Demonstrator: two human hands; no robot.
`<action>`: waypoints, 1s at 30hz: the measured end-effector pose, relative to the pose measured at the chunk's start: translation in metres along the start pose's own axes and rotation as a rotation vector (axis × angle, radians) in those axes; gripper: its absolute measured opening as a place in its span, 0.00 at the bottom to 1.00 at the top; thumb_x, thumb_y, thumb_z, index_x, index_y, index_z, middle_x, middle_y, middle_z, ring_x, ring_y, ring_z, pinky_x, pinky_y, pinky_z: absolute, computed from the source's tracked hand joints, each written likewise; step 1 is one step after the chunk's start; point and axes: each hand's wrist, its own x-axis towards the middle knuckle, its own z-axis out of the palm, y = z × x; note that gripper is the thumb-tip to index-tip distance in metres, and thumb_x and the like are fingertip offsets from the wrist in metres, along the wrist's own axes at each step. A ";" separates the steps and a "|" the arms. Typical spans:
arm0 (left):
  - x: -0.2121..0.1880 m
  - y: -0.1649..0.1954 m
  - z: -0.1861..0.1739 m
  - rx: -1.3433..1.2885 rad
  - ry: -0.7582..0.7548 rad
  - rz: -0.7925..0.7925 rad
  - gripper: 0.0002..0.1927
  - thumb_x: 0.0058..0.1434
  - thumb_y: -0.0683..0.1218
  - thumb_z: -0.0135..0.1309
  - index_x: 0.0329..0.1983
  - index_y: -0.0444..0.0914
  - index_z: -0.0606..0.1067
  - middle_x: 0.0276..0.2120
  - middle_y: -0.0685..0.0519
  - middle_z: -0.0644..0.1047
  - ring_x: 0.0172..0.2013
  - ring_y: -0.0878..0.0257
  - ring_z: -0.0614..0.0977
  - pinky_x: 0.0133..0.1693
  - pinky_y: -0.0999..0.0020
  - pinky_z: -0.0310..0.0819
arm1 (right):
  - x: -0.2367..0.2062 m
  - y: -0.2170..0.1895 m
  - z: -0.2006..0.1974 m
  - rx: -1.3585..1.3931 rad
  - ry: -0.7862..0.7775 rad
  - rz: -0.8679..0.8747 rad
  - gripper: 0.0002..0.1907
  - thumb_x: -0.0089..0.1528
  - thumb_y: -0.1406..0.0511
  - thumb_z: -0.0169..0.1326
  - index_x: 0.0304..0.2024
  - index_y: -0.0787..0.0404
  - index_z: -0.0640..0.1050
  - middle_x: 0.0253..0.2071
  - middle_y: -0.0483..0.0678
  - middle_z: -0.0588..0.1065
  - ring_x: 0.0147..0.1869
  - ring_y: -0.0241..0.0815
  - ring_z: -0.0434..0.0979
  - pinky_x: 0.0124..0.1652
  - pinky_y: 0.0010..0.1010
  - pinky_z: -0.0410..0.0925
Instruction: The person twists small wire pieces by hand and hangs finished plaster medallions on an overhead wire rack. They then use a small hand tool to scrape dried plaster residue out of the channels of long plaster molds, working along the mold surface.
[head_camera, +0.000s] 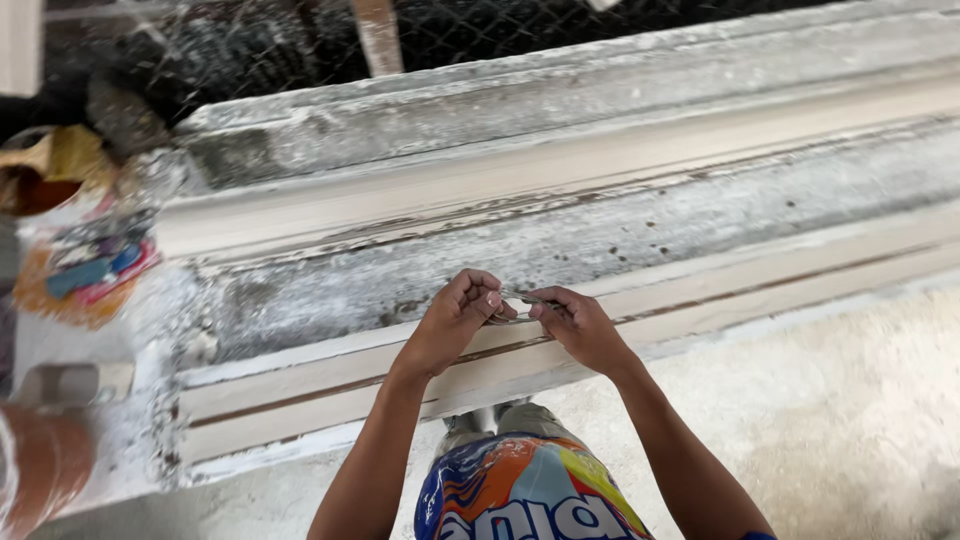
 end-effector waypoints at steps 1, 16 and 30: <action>0.005 -0.004 0.009 -0.062 -0.006 -0.025 0.09 0.72 0.42 0.47 0.52 0.34 0.69 0.38 0.53 0.76 0.42 0.66 0.81 0.47 0.68 0.79 | -0.006 0.007 -0.006 0.105 0.035 0.028 0.16 0.66 0.67 0.54 0.55 0.69 0.77 0.35 0.44 0.78 0.34 0.29 0.73 0.35 0.23 0.69; 0.100 -0.097 0.251 0.288 -0.125 0.234 0.07 0.76 0.43 0.38 0.54 0.35 0.62 0.36 0.54 0.67 0.34 0.69 0.67 0.36 0.71 0.67 | -0.120 0.094 -0.177 0.178 0.013 -0.055 0.09 0.72 0.65 0.49 0.47 0.67 0.73 0.35 0.43 0.72 0.36 0.31 0.71 0.37 0.23 0.69; 0.219 -0.176 0.489 0.471 -0.202 0.237 0.12 0.73 0.45 0.41 0.54 0.34 0.61 0.30 0.50 0.70 0.30 0.63 0.73 0.34 0.60 0.71 | -0.195 0.197 -0.408 0.245 0.181 0.097 0.14 0.72 0.57 0.44 0.39 0.60 0.68 0.28 0.39 0.64 0.28 0.29 0.61 0.27 0.24 0.61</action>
